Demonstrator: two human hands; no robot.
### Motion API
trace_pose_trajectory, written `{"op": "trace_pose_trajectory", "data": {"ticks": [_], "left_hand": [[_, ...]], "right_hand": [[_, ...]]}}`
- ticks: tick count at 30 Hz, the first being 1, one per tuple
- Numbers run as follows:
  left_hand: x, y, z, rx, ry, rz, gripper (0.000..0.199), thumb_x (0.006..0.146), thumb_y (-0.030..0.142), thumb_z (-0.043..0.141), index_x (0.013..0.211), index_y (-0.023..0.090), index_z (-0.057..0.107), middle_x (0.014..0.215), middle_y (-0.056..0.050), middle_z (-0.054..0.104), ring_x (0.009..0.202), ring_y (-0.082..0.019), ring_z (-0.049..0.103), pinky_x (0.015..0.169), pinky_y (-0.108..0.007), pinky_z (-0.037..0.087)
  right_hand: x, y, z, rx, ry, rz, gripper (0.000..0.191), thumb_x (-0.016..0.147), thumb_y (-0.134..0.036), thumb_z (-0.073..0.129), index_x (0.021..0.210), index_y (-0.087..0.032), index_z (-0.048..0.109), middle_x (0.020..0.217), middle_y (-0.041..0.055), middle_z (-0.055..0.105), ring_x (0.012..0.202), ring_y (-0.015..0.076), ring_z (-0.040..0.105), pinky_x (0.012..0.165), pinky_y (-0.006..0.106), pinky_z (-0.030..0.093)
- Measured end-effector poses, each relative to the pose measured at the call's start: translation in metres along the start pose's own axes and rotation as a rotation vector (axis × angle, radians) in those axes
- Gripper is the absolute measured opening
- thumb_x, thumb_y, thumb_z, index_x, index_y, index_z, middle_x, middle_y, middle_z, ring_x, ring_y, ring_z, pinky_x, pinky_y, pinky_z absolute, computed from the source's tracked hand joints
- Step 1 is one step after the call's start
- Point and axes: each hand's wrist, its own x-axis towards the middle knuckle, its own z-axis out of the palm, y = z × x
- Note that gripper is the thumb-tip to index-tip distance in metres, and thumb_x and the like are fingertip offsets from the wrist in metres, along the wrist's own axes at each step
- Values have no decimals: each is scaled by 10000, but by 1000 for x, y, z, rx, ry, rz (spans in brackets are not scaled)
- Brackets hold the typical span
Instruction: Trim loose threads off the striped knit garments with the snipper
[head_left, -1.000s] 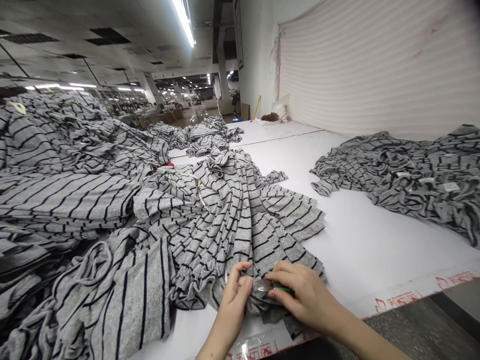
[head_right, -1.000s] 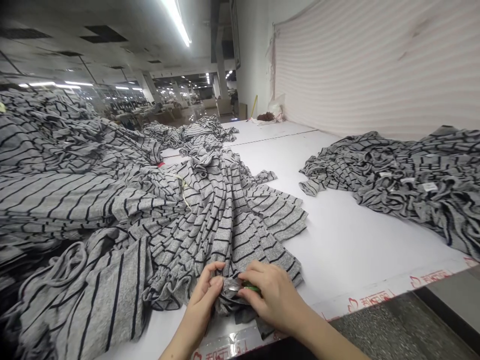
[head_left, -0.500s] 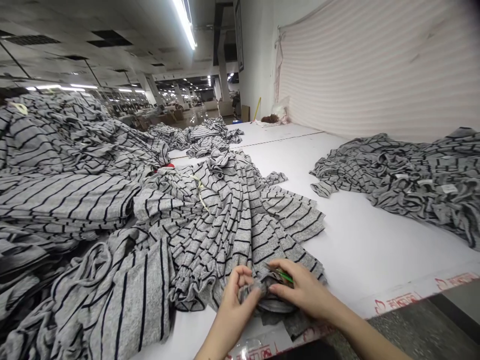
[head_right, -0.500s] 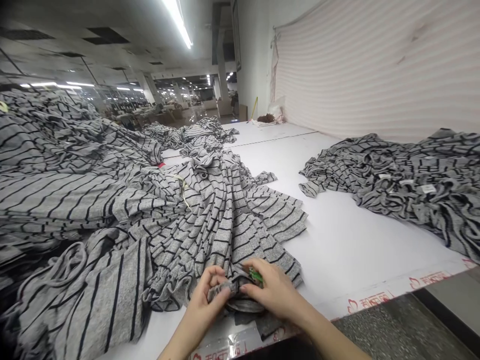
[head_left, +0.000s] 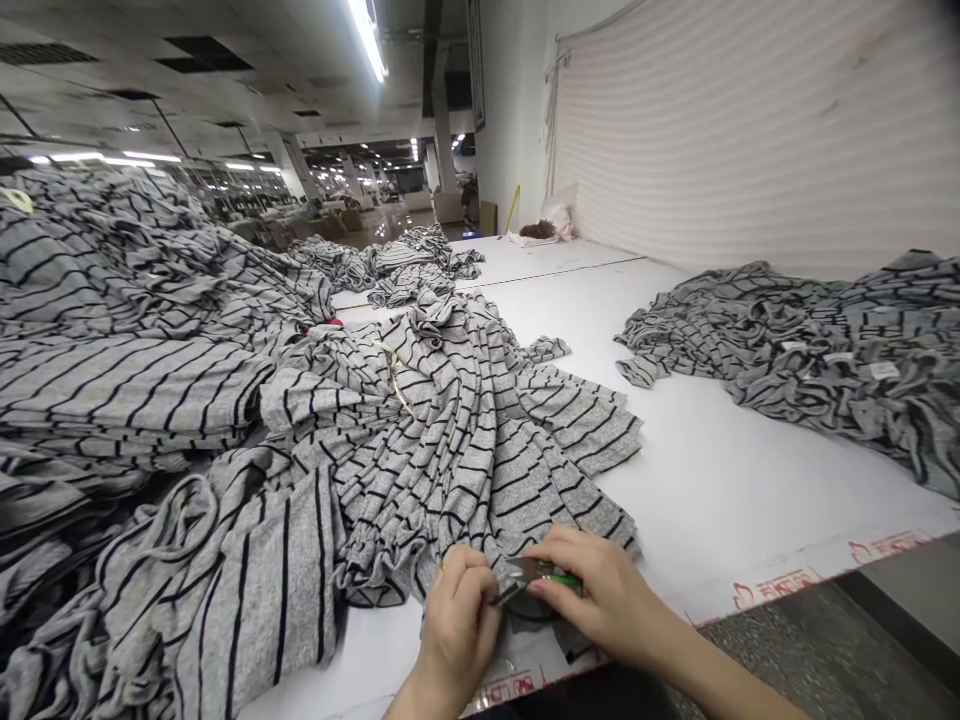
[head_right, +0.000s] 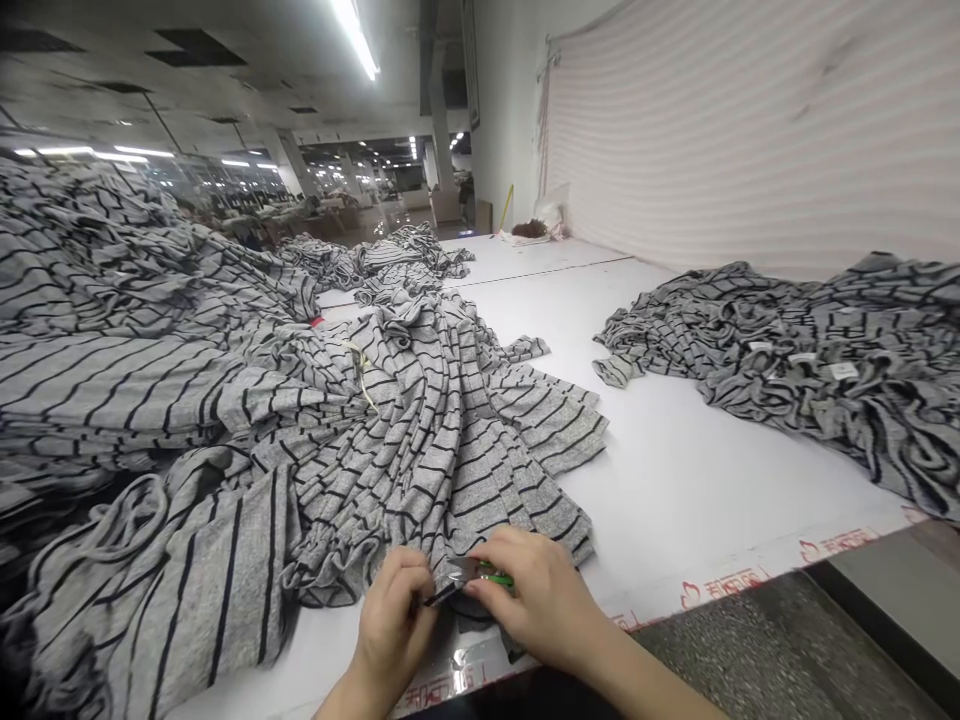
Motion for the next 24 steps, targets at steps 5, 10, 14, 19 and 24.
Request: {"op": "trace_pose_trajectory", "data": {"ticks": [5,10,14,19,24], "left_hand": [[14,-27,-32,-26,78,-204,219,825,110,533,703,221,389,681,25,499,622,-127,507,555,-213,422],[19,-84,-69,369,-112,-91,193,868,168,503,1035,213,590,911,-43,595,804,-172,597,719,-274,493],[14,-93,-64,515,-492,101,242,801,77,476,929,210,633,1108,-74,630,852,-204,609,705,-313,507],[4,-39,-51,534,-401,-37,229,796,188,563,1018,213,611,1215,-115,587,1107,-317,528,923,-525,418],[-12,15,2,247,-256,-206,262,790,295,638,1003,191,526,927,-94,632,865,-264,599,745,-418,491]], "right_hand": [[-8,24,-5,51,62,148,198,902,-348,541,993,-223,666,963,48,654,901,216,609,793,312,458],[-27,29,5,16,-17,172,274,830,-290,627,1096,-238,583,1076,40,637,983,218,587,825,297,449],[-24,26,35,-311,-117,68,224,736,-87,576,919,-210,617,889,34,636,808,205,584,709,286,420],[-9,38,29,-107,79,72,119,838,-130,448,801,-202,534,813,16,573,737,167,540,656,262,401],[0,34,10,194,111,160,175,909,-325,460,797,-202,513,714,-14,534,690,166,514,618,261,400]]}}
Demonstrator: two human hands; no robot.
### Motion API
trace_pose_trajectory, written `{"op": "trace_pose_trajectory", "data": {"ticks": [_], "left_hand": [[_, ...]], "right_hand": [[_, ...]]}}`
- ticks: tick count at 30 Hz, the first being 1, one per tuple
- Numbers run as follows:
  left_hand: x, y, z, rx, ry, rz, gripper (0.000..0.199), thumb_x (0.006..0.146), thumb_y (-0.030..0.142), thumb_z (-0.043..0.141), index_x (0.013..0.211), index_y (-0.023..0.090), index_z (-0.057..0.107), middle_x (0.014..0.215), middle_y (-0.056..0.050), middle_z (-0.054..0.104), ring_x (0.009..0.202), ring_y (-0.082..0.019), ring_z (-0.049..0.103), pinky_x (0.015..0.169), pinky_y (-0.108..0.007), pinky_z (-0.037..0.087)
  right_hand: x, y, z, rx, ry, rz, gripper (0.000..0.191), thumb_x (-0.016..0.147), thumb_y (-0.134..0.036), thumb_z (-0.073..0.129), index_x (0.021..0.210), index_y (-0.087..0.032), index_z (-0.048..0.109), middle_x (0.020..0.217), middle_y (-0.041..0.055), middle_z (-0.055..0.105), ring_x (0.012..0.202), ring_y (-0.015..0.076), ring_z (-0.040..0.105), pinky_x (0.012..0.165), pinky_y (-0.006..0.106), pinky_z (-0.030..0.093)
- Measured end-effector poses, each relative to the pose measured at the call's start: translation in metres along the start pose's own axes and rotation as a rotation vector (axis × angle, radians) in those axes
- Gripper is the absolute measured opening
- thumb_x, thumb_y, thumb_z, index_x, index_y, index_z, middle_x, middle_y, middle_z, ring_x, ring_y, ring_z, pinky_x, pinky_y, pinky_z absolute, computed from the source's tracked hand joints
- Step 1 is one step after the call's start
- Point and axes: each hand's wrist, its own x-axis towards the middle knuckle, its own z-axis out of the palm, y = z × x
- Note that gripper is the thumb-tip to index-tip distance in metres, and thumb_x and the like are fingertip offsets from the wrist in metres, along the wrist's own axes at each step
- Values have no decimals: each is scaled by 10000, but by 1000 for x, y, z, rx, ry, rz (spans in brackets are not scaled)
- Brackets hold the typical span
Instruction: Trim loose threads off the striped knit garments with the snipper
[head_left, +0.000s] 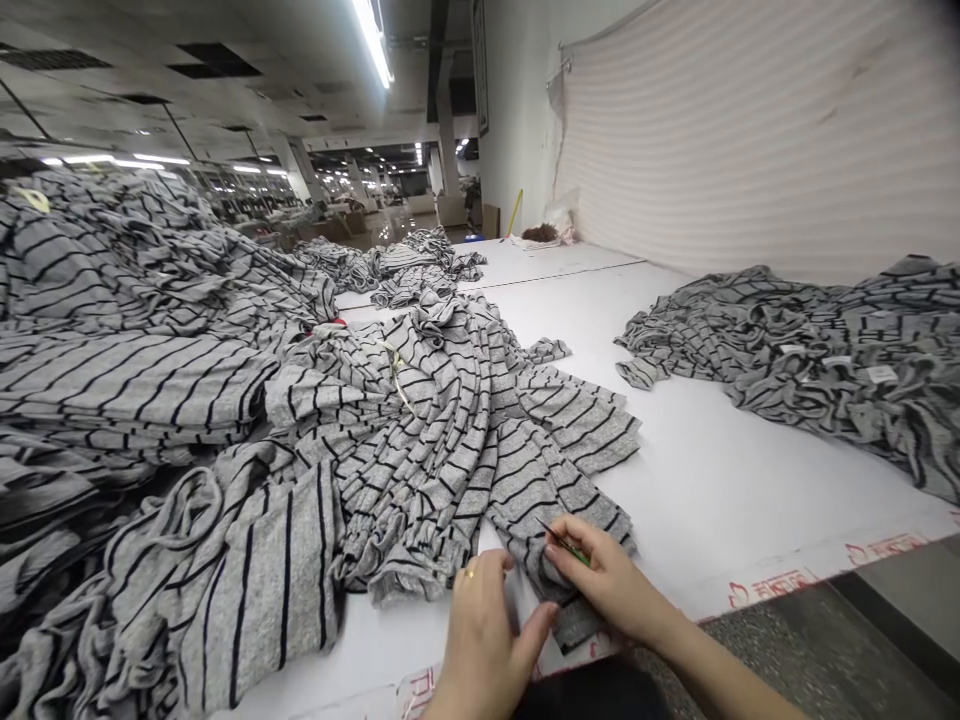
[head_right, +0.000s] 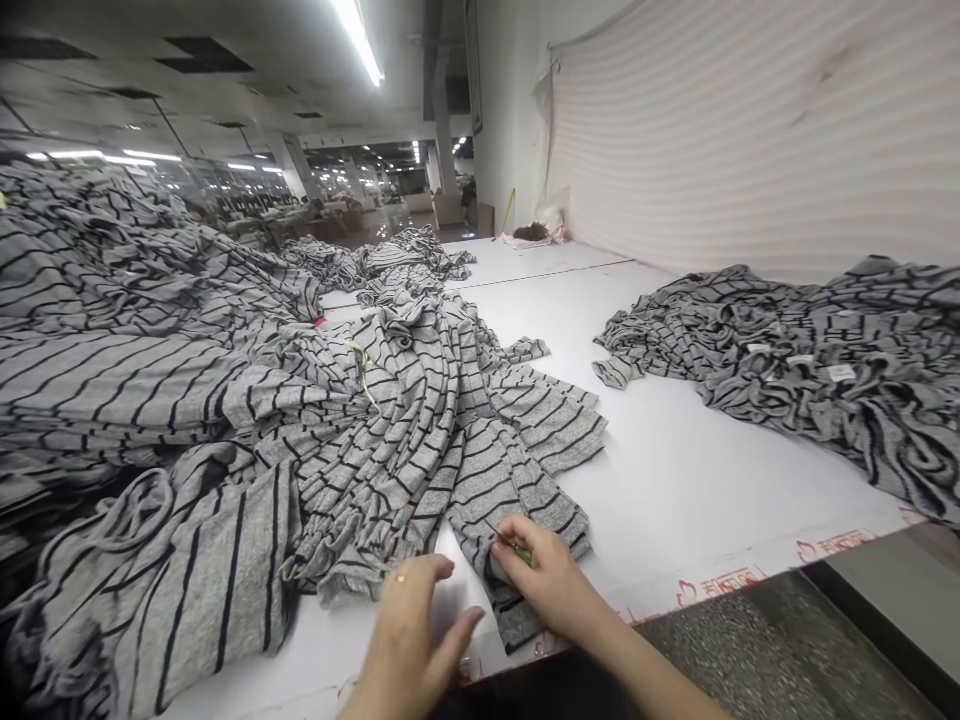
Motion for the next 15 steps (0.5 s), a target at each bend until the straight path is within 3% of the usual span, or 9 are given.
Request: {"op": "trace_pose_trajectory", "data": {"ticks": [3,5,10,15], "left_hand": [[5,14,33,-183,42,-180,210,815,199,564,996,192,458,843,-52,604,760,-212,601,661,-339,503],[12,13,44,-251,107,-203,160,833,104,452,956,206,435,806,-26,574,730,-183,586,654,-307,496],[19,1,38,-286,242,55,163,831,61,422,900,208,437,791,-12,500,732,-160,513,662,-278,464],[20,-5,30,-179,297,196,198,793,5,466,851,195,465,802,-24,503,761,-167,494,680,-294,451]], "right_hand": [[-3,-7,-1,70,-3,-46,129,908,-301,467,844,-204,524,784,-4,566,749,172,543,664,265,424],[-7,-7,-3,23,44,-97,74,892,-224,453,869,-208,521,807,1,573,757,171,548,685,272,428],[-9,1,-8,-211,123,-196,312,719,-9,397,920,-210,525,898,29,568,836,190,549,739,301,424],[-7,-6,-19,-123,-44,-91,159,815,-128,531,921,-220,604,933,21,581,870,184,571,773,287,444]]}}
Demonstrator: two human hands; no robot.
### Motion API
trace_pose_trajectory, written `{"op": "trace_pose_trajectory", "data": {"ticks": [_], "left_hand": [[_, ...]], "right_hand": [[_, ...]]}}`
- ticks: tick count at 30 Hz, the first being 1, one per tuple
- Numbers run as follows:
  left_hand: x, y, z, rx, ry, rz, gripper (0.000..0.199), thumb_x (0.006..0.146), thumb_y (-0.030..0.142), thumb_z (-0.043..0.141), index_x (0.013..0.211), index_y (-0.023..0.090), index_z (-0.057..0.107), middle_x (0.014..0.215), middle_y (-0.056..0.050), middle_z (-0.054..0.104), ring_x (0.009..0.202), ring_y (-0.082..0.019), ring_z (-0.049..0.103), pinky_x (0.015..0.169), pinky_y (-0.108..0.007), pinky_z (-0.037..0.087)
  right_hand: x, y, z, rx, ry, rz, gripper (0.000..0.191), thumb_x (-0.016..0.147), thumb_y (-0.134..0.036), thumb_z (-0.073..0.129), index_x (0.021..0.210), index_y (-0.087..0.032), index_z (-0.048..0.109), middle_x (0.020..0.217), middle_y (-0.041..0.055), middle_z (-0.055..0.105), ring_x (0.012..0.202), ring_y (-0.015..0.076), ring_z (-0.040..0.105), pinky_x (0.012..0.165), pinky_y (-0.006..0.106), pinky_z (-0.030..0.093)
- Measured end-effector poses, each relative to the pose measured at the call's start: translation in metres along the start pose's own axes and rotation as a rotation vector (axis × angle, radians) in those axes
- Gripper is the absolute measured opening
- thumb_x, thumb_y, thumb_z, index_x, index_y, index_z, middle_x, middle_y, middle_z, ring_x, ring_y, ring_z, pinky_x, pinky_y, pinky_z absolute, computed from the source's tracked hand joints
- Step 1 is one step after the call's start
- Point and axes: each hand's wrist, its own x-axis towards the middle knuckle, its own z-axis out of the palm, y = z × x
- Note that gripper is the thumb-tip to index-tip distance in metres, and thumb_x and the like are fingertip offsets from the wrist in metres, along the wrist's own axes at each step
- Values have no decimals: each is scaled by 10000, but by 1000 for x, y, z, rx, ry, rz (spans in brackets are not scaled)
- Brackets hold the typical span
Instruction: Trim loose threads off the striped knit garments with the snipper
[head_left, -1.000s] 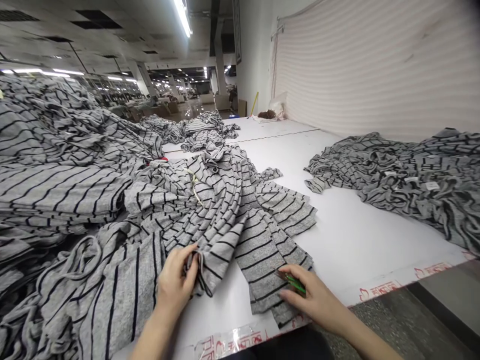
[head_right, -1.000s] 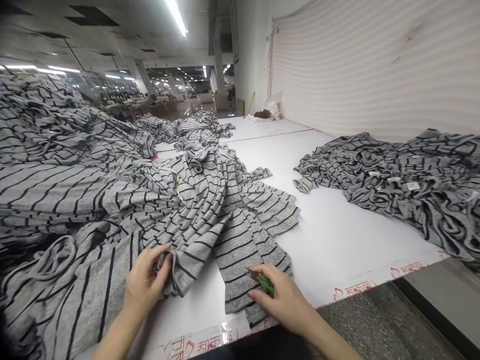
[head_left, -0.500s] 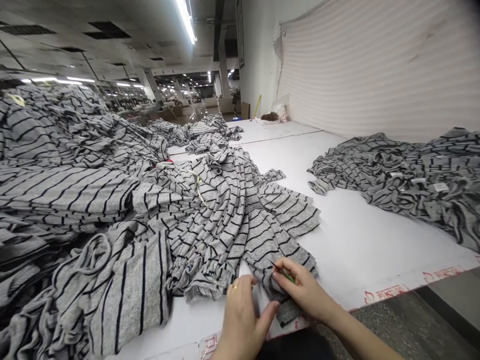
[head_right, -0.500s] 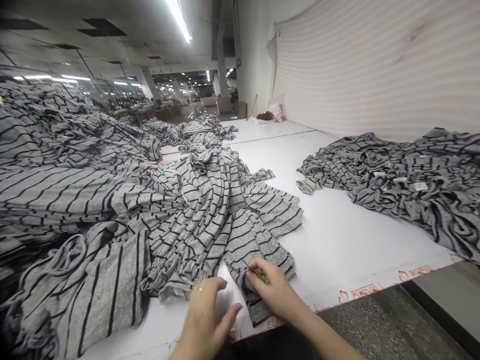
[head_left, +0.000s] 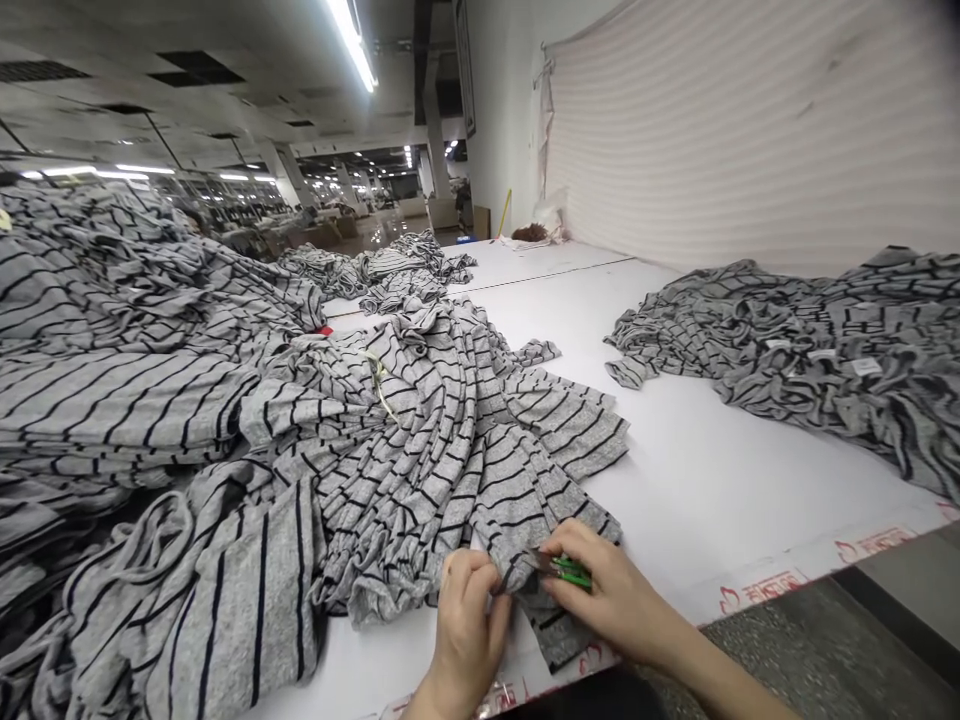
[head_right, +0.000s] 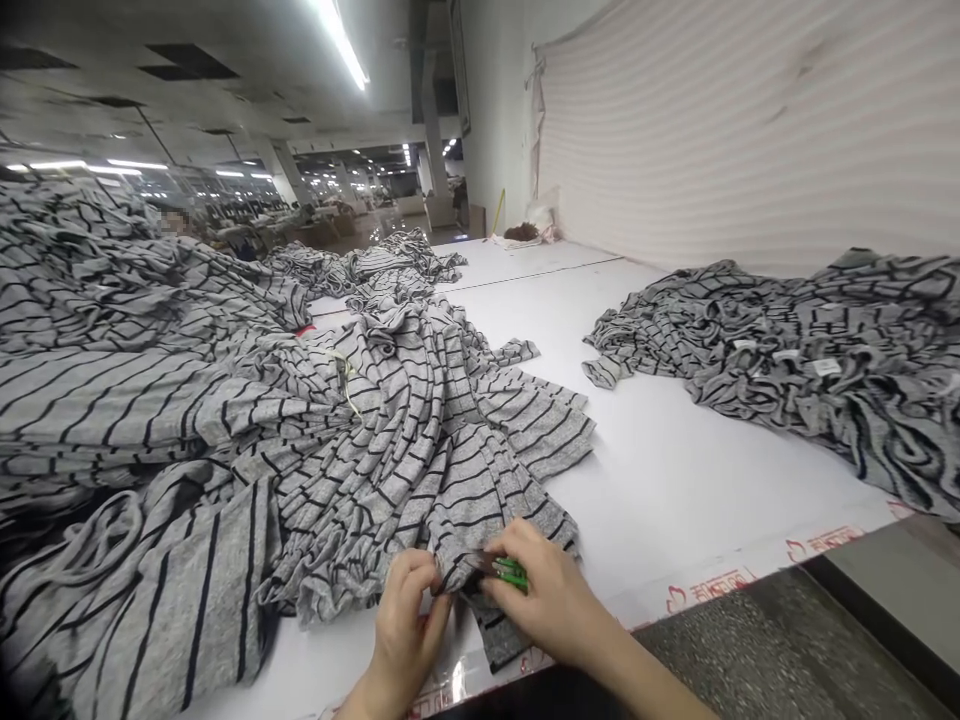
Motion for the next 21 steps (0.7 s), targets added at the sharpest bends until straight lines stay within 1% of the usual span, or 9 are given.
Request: {"op": "trace_pose_trajectory", "data": {"ticks": [3,9,10,11,13,15,16,18,21], "left_hand": [[0,-3,-2,25,1,35,214,784,2,483,864,200,490,817,-28,498,785,-173,502,702,-312,469],[0,-6,-9,-27,21,52,226,765,13,525,856,219,544,979,-71,581,925,-214,557,822,-371,481],[0,-5,-9,-102,1,-26,191,778,38,532,831,222,544,967,-65,598,904,-210,571,803,-359,486],[1,-5,-9,-208,-32,-160,150,805,80,535,836,226,546,912,-51,609,832,-193,584,743,-328,493],[3,-4,-7,-474,-111,-536,106,865,213,527,964,237,554,727,1,567,595,-136,539,547,-245,445],[5,-3,-6,-710,-173,-869,302,879,365,527,1146,223,517,589,62,447,428,-92,411,420,-203,332],[6,-4,-6,-796,-190,-970,390,864,423,541,1186,207,505,561,80,397,398,-80,366,399,-197,294],[10,-4,-7,-887,-201,-1068,439,818,470,587,1145,180,548,559,83,374,398,-64,334,401,-189,264],[14,-2,-9,-917,-194,-1141,409,790,465,620,1068,166,600,571,67,411,424,-52,313,416,-180,227]], "right_hand": [[-1,-5,-5,28,-61,21,162,866,-248,578,1012,-243,647,946,21,611,888,189,585,792,290,446],[1,-2,8,-57,-3,22,194,832,-204,584,1022,-234,609,944,28,618,878,206,583,758,302,437],[3,-2,11,-57,6,3,171,826,-173,561,984,-228,597,923,25,613,861,200,578,739,295,433],[5,-1,14,-60,21,-16,156,822,-136,523,938,-221,583,892,22,605,832,193,572,715,288,428],[10,0,16,-78,69,-39,178,812,-74,442,848,-209,552,825,18,578,768,181,554,673,279,416],[13,-1,14,-92,103,-35,185,812,-61,421,820,-203,540,810,21,562,750,177,548,667,278,417],[13,-2,12,-96,99,-30,170,819,-73,438,829,-202,547,824,23,563,759,177,553,676,279,422],[12,-6,7,-117,50,-34,127,830,-121,508,886,-206,585,867,27,574,788,182,566,690,278,431],[8,-11,4,-213,-15,-63,182,844,-206,589,1020,-227,629,934,40,602,839,202,579,726,293,437]]}}
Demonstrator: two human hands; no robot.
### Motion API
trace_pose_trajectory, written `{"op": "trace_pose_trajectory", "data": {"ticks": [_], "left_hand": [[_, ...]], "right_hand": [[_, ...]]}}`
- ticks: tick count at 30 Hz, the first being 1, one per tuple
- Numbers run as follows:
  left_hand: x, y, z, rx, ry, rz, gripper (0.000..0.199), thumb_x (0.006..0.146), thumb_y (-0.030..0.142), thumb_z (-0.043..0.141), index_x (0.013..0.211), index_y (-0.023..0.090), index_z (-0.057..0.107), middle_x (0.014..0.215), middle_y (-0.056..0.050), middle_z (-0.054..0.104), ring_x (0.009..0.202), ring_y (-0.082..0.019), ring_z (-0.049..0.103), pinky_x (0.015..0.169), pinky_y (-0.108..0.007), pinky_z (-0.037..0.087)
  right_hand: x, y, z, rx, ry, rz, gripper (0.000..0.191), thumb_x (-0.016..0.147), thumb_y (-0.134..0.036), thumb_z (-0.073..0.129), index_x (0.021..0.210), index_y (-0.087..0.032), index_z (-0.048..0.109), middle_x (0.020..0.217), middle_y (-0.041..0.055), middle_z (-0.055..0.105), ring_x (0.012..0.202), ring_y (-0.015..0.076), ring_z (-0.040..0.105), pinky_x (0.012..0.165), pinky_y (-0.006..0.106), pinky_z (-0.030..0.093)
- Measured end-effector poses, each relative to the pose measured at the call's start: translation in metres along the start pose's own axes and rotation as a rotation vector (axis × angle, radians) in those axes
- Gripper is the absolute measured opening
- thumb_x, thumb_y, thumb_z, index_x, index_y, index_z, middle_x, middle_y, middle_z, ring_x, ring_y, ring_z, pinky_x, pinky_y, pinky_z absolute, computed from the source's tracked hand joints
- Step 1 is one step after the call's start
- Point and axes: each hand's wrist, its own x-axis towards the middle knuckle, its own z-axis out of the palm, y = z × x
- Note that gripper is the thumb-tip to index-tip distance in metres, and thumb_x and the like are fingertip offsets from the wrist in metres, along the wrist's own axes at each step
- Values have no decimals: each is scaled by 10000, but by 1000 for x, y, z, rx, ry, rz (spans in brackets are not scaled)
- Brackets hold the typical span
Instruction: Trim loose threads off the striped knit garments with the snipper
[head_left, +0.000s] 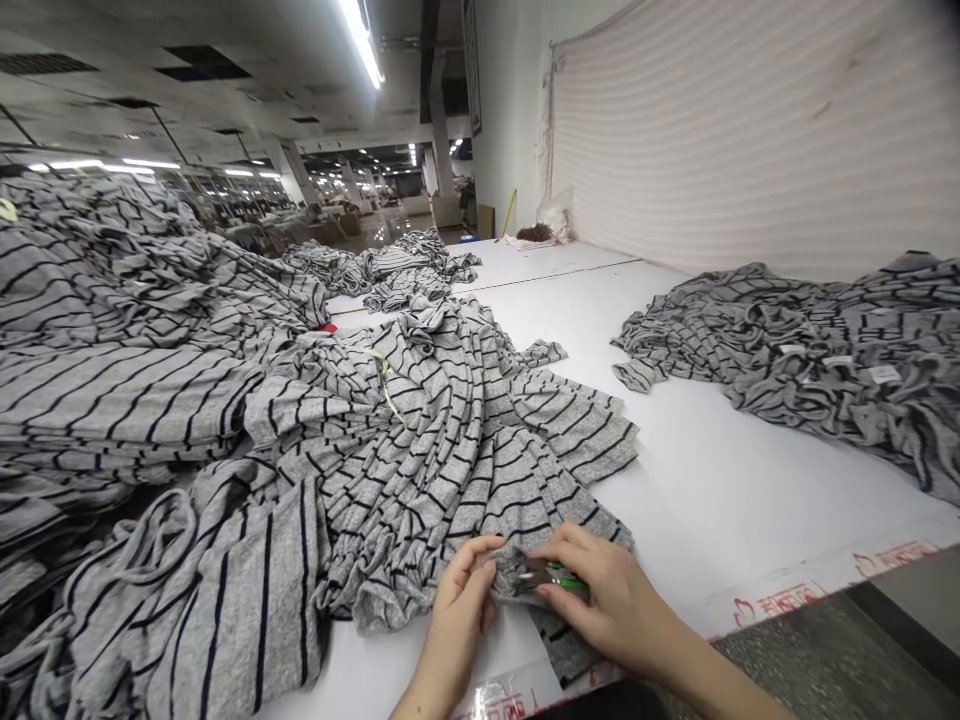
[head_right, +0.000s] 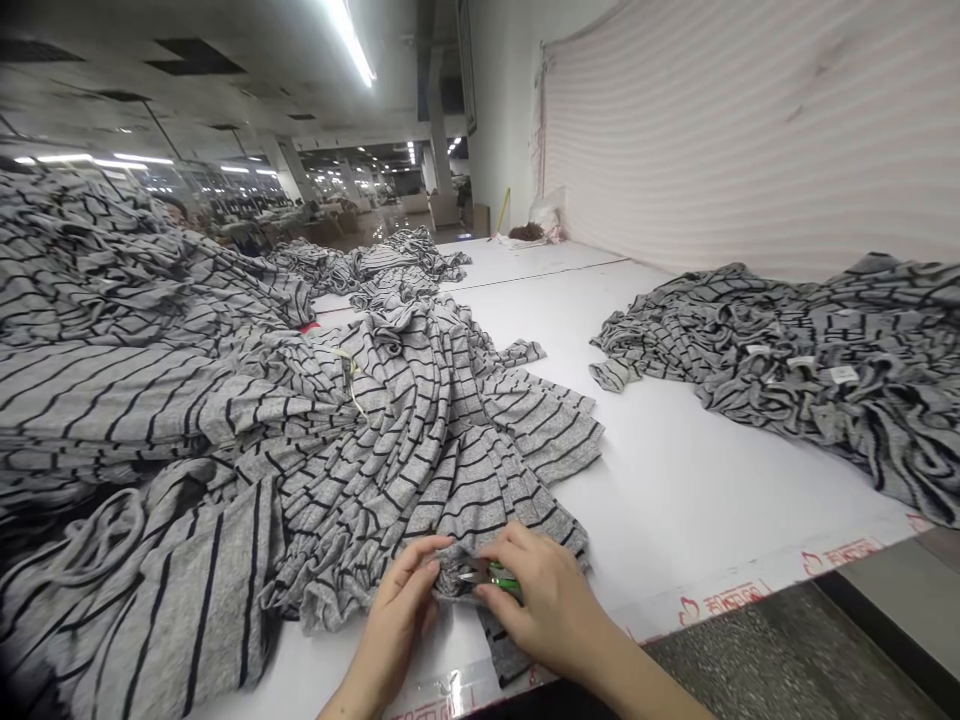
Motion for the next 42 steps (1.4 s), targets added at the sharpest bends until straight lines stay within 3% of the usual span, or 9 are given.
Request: {"op": "trace_pose_trajectory", "data": {"ticks": [16,20,23,25,28,31,34,39,42], "left_hand": [[0,4,5,6,-50,0,496,797,499,615,1180,187,575,564,79,342,449,-65,302,436,-196,223],[1,7,7,4,-65,29,416,816,494,595,1107,203,536,593,92,331,449,-59,327,465,-192,276],[0,5,6,66,-81,90,286,862,464,538,996,213,509,593,82,394,516,-93,443,561,-214,373],[-2,1,5,235,-46,211,200,861,391,558,947,218,507,656,47,486,604,-127,501,619,-247,412],[-7,-7,1,642,50,627,59,856,187,545,808,210,520,768,-17,556,715,-165,519,668,-286,425],[-9,-10,-1,898,124,1033,209,855,30,441,769,204,519,801,-50,575,761,-174,523,691,-298,441],[-8,-10,1,943,144,1206,263,821,-35,444,893,203,528,826,-51,576,769,-167,533,692,-288,467],[-6,-7,0,951,118,1171,235,809,-16,478,845,207,542,788,-25,550,743,-158,523,693,-281,461],[0,3,-6,693,164,944,153,819,72,523,768,213,494,810,-22,555,909,-202,572,783,-327,458]], "right_hand": [[9,-1,2,-77,-23,-41,159,898,-248,551,957,-235,698,890,19,657,822,181,614,721,274,428],[8,6,4,27,28,33,190,916,-272,515,950,-239,699,885,17,653,807,174,614,714,270,440],[8,14,6,116,38,127,216,862,-314,588,1055,-236,647,1001,32,653,898,201,611,766,291,447],[9,19,8,152,-12,145,222,827,-300,616,1037,-229,631,992,27,661,902,207,608,751,289,446],[6,24,9,148,-50,130,73,828,-196,544,816,-206,615,802,-1,644,792,187,593,671,268,416],[-2,22,5,122,9,122,137,794,-101,484,781,-206,571,782,-2,604,769,181,560,666,268,396],[-9,14,1,147,33,97,117,796,-117,520,806,-216,581,804,-2,598,771,177,559,676,263,404],[-8,7,-1,201,0,51,144,848,-240,600,979,-239,658,894,11,620,836,182,583,741,271,428],[-12,16,-4,204,28,113,128,867,-264,579,965,-234,656,905,15,625,849,187,591,749,278,436]]}}
